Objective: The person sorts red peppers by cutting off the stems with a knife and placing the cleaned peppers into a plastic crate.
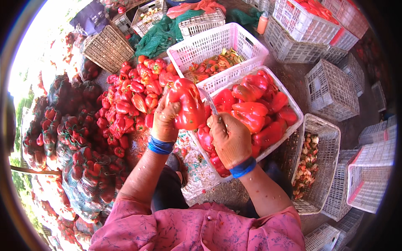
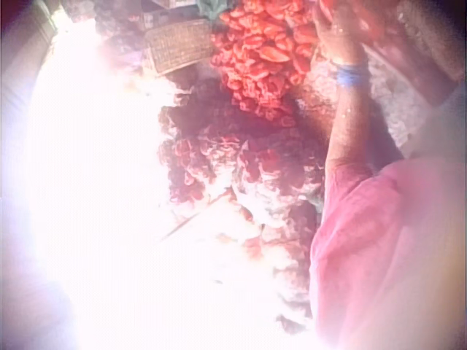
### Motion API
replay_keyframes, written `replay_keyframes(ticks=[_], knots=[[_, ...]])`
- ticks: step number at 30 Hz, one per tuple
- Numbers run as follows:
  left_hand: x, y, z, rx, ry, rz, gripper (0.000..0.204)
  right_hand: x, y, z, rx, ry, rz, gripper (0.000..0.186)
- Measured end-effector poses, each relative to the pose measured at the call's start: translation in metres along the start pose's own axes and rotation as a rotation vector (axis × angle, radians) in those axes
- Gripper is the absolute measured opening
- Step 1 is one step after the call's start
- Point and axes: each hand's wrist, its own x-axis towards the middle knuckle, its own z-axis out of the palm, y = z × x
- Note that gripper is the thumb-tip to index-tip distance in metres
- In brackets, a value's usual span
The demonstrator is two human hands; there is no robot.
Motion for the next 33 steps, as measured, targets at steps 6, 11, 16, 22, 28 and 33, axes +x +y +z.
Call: replay_keyframes(ticks=[6,11,16,22,28,33], knots=[[-0.026,-0.045,0.021,0.286,0.164,0.01,0.051,0.011,0.036,-0.015,-0.313,0.026,-0.119,0.028],[-0.013,-0.068,0.037,0.414,0.188,0.113,0.049,0.023,0.053,-0.022,-0.488,0.018,-0.005,0.038],[0.006,-0.078,0.027,0.511,0.191,0.168,0.044,0.026,0.062,-0.024,-0.57,-0.045,0.078,0.041],[0.025,-0.097,0.011,-0.212,0.417,-0.064,0.041,0.015,0.074,-0.007,-0.485,-0.06,0.077,0.038],[0.024,-0.092,0.005,-0.513,0.368,-0.227,0.043,0.007,0.062,-0.016,-0.648,-0.108,-0.027,0.035],[0.019,-0.082,0.009,-0.414,0.165,-0.2,0.043,0.021,0.068,-0.036,-0.127,0.111,0.042,0.019]])
